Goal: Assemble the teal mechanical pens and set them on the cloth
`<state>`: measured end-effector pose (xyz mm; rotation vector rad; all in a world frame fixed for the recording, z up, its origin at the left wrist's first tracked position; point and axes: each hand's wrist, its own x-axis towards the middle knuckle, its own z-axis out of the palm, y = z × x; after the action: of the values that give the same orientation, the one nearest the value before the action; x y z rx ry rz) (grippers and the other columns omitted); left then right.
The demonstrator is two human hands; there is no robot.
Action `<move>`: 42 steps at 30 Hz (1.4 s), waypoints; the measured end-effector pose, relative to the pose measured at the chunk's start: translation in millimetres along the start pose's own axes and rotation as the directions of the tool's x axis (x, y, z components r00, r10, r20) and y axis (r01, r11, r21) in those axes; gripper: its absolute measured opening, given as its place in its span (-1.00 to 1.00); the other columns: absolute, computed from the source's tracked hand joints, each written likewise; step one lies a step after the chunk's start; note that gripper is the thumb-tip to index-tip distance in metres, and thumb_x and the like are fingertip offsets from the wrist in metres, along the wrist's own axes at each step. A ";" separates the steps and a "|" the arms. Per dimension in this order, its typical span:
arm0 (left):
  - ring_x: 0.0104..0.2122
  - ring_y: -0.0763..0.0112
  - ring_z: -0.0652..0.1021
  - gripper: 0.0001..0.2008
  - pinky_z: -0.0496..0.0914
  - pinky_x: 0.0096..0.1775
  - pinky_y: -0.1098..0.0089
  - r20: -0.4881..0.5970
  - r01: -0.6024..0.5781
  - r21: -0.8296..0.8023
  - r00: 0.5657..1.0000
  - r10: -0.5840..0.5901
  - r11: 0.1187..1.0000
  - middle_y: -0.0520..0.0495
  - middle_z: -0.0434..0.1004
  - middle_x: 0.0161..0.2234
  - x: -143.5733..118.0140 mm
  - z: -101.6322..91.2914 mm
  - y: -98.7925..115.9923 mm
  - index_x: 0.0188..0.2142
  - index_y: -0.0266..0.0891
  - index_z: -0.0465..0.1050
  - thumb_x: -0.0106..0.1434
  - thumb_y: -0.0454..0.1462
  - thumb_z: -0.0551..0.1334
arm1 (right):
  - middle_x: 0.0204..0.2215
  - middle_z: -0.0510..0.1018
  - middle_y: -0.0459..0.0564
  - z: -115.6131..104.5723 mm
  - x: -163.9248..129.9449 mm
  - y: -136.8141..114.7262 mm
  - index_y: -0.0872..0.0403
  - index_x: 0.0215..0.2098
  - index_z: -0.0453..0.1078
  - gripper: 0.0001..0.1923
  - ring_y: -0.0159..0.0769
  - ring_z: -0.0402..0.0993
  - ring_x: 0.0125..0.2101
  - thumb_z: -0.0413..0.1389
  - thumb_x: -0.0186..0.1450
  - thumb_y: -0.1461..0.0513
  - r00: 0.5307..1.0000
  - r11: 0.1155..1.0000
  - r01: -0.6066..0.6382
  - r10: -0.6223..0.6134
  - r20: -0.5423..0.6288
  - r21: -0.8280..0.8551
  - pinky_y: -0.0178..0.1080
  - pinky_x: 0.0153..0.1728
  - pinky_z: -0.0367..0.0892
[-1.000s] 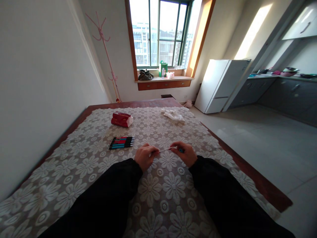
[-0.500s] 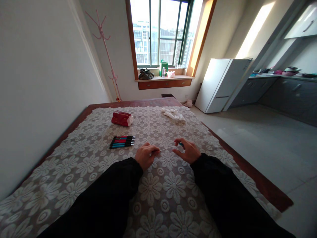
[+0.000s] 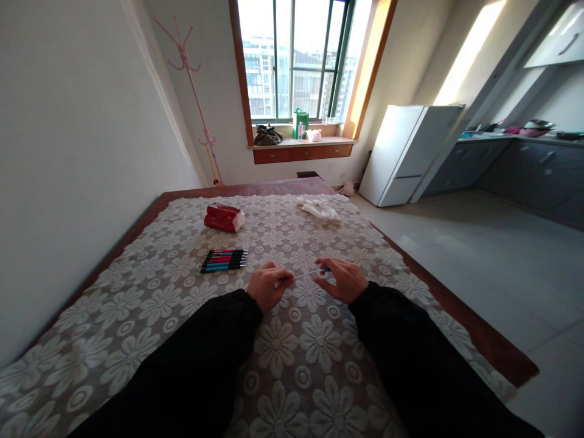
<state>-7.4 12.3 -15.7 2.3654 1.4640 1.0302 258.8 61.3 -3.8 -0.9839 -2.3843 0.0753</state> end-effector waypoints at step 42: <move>-0.22 0.25 0.53 -0.84 0.36 -0.12 0.22 0.096 -0.249 0.256 0.968 0.231 0.934 -0.04 0.67 -0.30 -1.2 -1.2 4.3 -0.22 -0.15 0.59 0.46 -0.23 0.23 | -0.25 0.64 0.05 18.6 0.1 -30.3 0.07 -0.17 0.48 -0.82 -0.22 0.52 -0.21 0.06 0.51 0.19 0.989 0.984 0.075 -0.053 0.138 -0.161 -0.22 -0.21 0.29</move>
<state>-5.3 8.9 -13.3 2.7979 1.3925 0.8388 230.0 42.2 -11.8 -1.0048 -2.5765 -0.0852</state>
